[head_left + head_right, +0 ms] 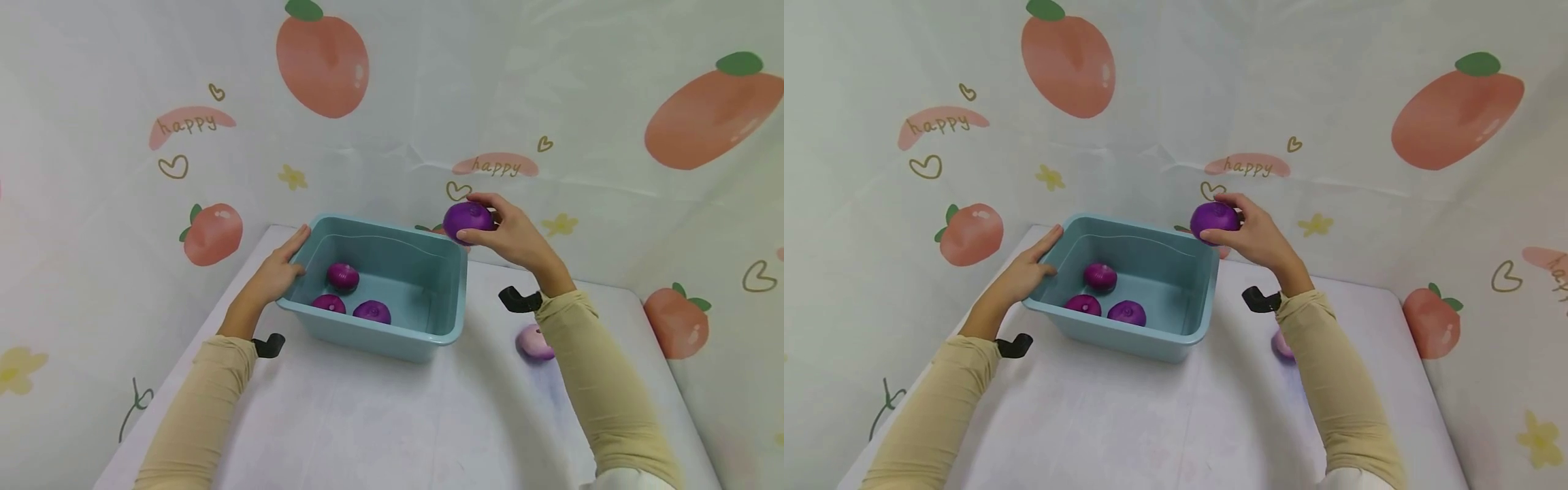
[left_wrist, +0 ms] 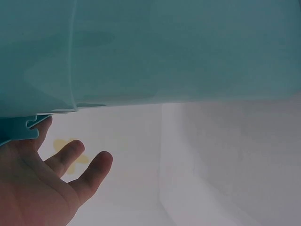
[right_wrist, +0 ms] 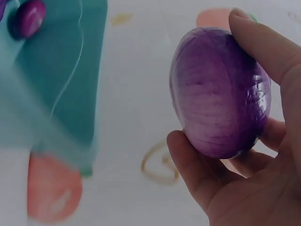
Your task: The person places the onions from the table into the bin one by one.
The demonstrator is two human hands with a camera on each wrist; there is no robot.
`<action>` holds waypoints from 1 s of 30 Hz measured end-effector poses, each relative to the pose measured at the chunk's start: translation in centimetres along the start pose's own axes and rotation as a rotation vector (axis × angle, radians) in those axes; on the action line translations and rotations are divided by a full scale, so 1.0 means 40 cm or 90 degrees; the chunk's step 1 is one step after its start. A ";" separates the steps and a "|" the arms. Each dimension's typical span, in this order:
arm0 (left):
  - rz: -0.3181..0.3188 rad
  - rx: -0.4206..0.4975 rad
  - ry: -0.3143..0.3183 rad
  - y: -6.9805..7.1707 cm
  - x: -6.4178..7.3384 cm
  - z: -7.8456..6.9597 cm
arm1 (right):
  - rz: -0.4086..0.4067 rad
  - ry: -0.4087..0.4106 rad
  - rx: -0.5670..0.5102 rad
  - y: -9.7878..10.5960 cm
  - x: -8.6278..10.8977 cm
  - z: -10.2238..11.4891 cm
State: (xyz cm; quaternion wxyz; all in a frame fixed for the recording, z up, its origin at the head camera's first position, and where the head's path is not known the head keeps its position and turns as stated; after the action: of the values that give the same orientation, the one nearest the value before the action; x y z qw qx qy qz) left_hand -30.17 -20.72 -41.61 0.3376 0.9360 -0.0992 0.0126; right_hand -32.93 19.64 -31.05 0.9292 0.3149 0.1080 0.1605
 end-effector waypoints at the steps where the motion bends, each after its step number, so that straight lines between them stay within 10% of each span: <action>1: 0.000 0.002 -0.001 0.000 0.001 0.000 | 0.007 0.012 -0.005 -0.012 -0.010 0.015; 30: -0.009 0.003 -0.021 0.003 0.004 -0.007 | 0.205 0.069 -0.037 -0.394 -0.214 0.073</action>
State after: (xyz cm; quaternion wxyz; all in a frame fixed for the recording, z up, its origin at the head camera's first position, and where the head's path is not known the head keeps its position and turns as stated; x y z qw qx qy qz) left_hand -30.01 -20.67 -41.28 0.3335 0.9376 -0.0981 -0.0050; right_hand -36.34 3.06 -37.68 0.8931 0.2920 0.1014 0.3268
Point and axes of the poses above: each hand's wrist, its own x-axis away from the middle knuckle, its own y-axis out of the back of the hand, z = x × y, the point moved 6 cm from there along -x, towards the middle knuckle, and after that the axes turned 2 degrees about z, right-handed, at the moved point
